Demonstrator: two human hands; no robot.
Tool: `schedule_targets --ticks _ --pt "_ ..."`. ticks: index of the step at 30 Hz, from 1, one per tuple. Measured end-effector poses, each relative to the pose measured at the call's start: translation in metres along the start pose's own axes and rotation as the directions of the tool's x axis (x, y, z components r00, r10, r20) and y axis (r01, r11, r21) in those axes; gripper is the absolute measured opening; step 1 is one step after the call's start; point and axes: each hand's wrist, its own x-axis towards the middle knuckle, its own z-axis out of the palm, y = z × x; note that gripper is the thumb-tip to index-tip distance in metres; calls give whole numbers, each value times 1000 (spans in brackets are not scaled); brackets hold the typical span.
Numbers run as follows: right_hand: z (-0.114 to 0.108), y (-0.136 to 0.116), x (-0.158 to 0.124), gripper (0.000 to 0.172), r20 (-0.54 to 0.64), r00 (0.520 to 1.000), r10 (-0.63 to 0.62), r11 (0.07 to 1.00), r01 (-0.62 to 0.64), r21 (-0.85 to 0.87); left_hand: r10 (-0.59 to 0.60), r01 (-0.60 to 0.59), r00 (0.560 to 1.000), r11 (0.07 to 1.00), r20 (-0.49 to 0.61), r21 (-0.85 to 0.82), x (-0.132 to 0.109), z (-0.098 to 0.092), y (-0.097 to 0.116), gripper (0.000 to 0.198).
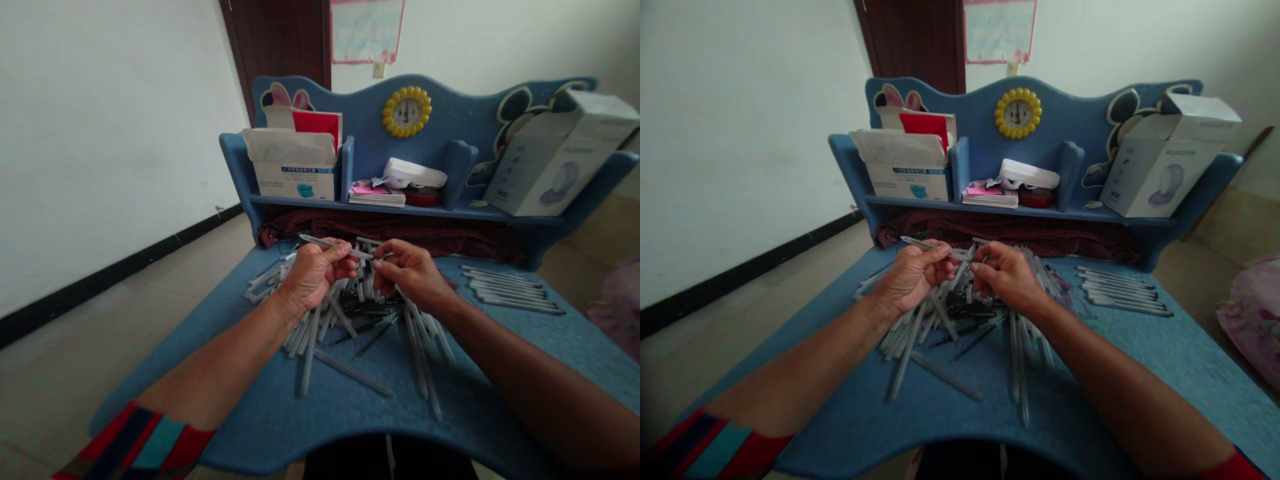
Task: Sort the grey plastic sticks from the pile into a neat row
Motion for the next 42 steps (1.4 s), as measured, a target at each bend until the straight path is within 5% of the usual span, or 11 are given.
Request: schedule_targets --ticks 5,26,38,42 --pt "0 0 -1 43 41 997 69 996 -66 -62 -15 16 1000 1000 -10 6 -1 2 0 11" --pt "0 -1 0 30 27 998 53 997 -51 -53 -18 18 1000 999 20 29 -1 1 0 15" --pt "-1 -5 0 28 186 929 320 897 -360 256 13 -20 993 998 117 59 -3 2 4 18" --pt "-1 -5 0 30 201 929 312 894 -359 269 0 0 999 1000 46 -8 -2 4 5 16"
